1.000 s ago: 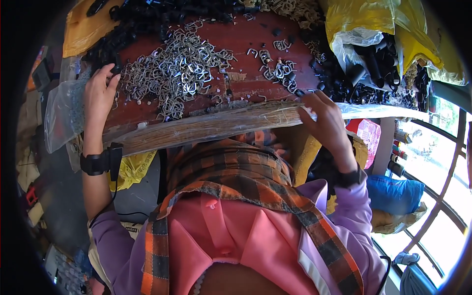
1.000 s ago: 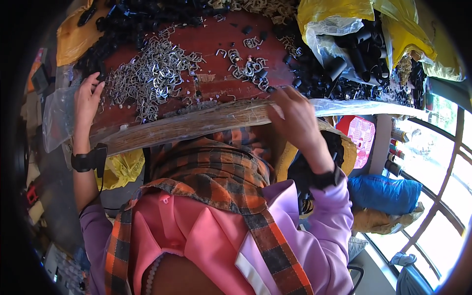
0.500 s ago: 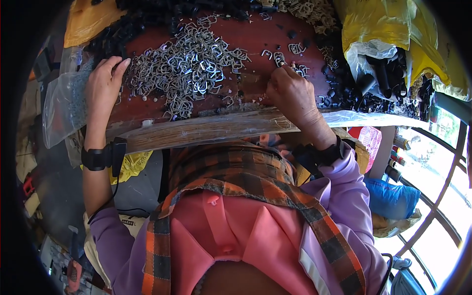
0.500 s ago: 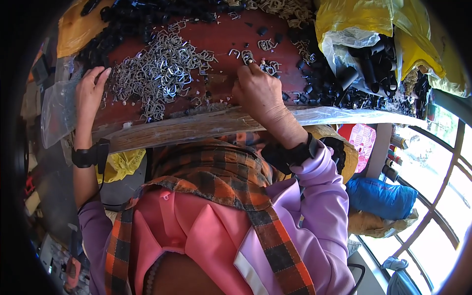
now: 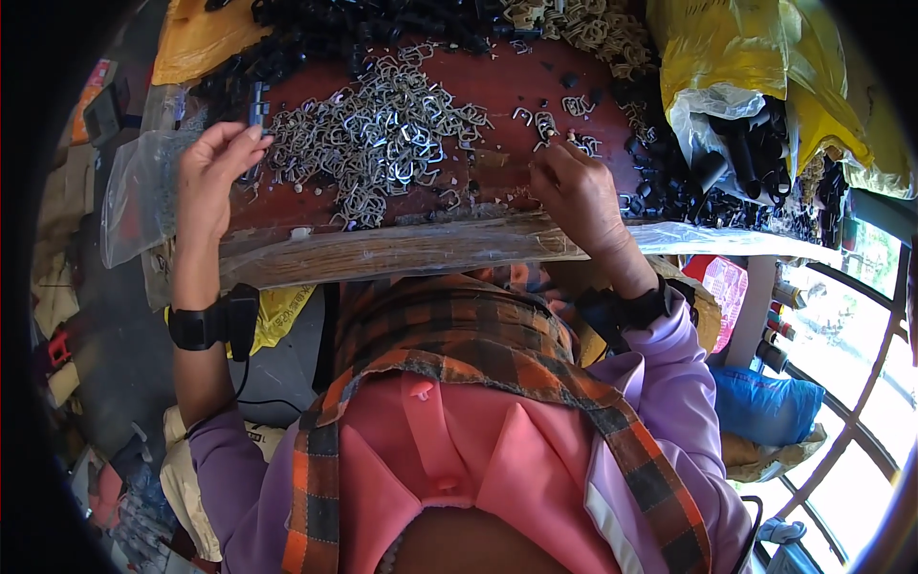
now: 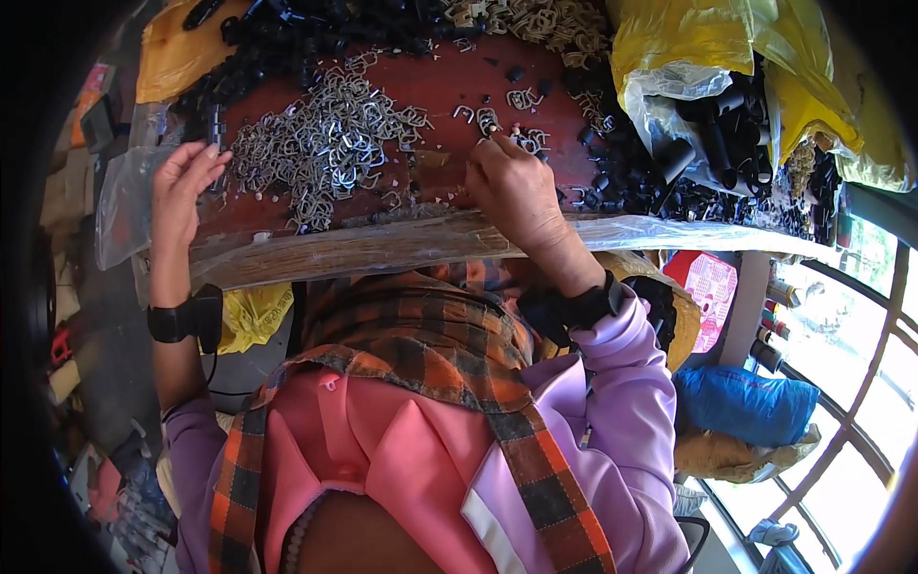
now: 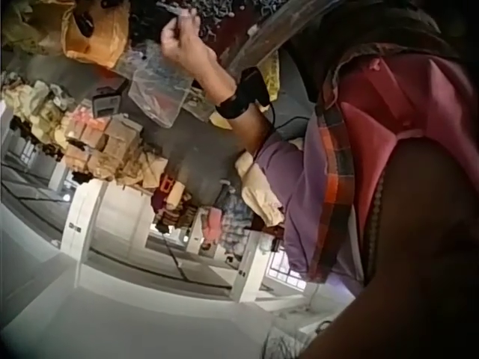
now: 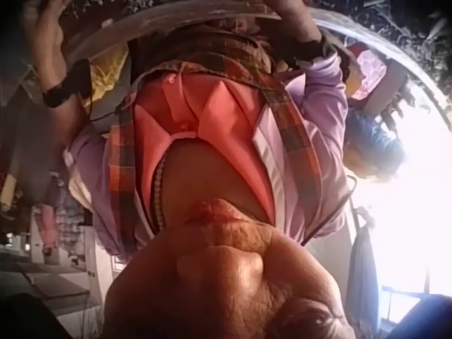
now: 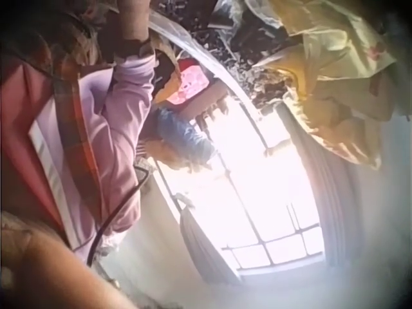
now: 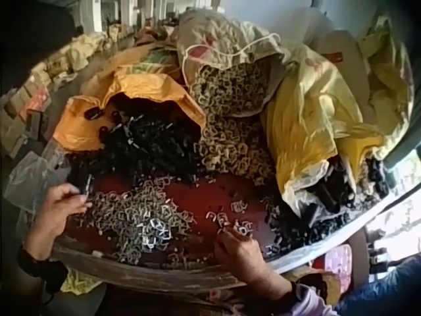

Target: The person picks up a black plastic component and a metal clip, fits the clip onto the component, and then slides a black plastic sleeve over the assembly. After pressing the parts together, the person places the finished unit into a yellow bag.

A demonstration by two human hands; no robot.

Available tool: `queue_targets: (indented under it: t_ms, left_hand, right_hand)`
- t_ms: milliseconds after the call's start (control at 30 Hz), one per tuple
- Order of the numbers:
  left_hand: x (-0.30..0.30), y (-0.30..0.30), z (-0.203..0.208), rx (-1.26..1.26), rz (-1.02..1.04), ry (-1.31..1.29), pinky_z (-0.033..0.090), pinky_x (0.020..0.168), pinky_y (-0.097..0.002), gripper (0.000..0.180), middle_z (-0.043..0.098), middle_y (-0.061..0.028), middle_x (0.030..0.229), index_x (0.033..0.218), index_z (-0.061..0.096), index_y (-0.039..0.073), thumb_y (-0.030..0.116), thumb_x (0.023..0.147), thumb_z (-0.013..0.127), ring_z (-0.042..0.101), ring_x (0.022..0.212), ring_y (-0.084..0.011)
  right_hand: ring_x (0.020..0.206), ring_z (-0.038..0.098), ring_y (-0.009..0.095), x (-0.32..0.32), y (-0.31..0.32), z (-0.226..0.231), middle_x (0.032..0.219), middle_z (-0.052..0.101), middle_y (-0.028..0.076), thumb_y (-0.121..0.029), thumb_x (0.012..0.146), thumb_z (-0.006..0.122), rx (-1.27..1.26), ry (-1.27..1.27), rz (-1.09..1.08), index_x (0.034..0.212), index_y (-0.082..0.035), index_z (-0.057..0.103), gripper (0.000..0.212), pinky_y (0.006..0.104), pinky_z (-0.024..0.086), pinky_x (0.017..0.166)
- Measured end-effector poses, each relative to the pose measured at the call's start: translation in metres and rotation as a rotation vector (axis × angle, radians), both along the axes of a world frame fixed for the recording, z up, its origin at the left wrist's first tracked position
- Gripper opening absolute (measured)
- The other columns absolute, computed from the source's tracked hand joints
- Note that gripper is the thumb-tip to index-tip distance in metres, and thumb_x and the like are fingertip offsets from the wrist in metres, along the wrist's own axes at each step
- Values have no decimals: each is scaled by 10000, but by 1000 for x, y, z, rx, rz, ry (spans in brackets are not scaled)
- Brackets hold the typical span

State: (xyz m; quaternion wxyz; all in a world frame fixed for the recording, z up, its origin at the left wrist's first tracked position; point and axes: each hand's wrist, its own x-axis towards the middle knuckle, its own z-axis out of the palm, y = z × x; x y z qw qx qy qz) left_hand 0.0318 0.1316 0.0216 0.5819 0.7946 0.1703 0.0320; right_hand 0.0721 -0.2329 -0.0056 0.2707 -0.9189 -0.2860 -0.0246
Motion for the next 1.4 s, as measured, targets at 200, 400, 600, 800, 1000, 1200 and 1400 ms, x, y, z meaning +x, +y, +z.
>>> queue_targets:
  t_ms: [200,400,600,800,1000,1200,1400]
  left_hand:
    - [-7,-57,17,-715,-132,113,486,699,-237,267,569,-92,836,976,500,-11,47,729,582,584,772,-182]
    - [-9,-116,15,-876,-363,383,488,649,-223,298,550,-55,782,975,495,15,50,703,610,569,733,-153]
    - [-4,-144,6,-844,-412,465,457,607,-210,295,548,-39,787,1017,492,40,104,743,581,544,703,-118]
    - [-8,-152,5,-1280,-461,401,433,602,-207,256,549,-46,854,1048,490,28,167,834,478,536,723,-102]
    - [-14,-152,5,-1163,-467,384,433,617,-209,293,543,-46,873,1095,465,15,197,867,436,536,741,-110]
    - [-19,-154,-1,-1059,-510,383,432,672,-238,336,536,-60,908,1152,422,11,190,868,433,523,797,-128]
    - [-24,-159,0,-1003,-499,409,439,701,-230,319,536,-51,912,1131,436,8,181,863,445,528,792,-111]
  right_hand:
    - [521,531,140,-13,1,30,644,537,79,-35,711,577,252,178,-4,743,-1,562,49,245,409,475]
    - [520,507,91,-21,11,44,631,524,55,-20,713,578,354,312,11,755,13,567,54,223,399,475]
    - [518,498,85,-28,21,53,654,522,47,14,697,585,421,258,117,751,16,558,60,217,391,464]
    - [529,502,86,-29,25,52,673,526,56,34,681,594,430,237,157,751,16,554,83,207,381,452]
    - [536,521,143,-29,30,48,679,526,69,37,663,604,390,112,208,758,2,550,114,234,399,458]
    - [543,526,201,-31,31,46,674,522,75,31,652,604,314,67,252,768,-11,550,134,277,419,476]
    - [552,525,222,-33,32,45,667,516,80,16,648,603,240,115,213,749,-11,550,117,292,421,490]
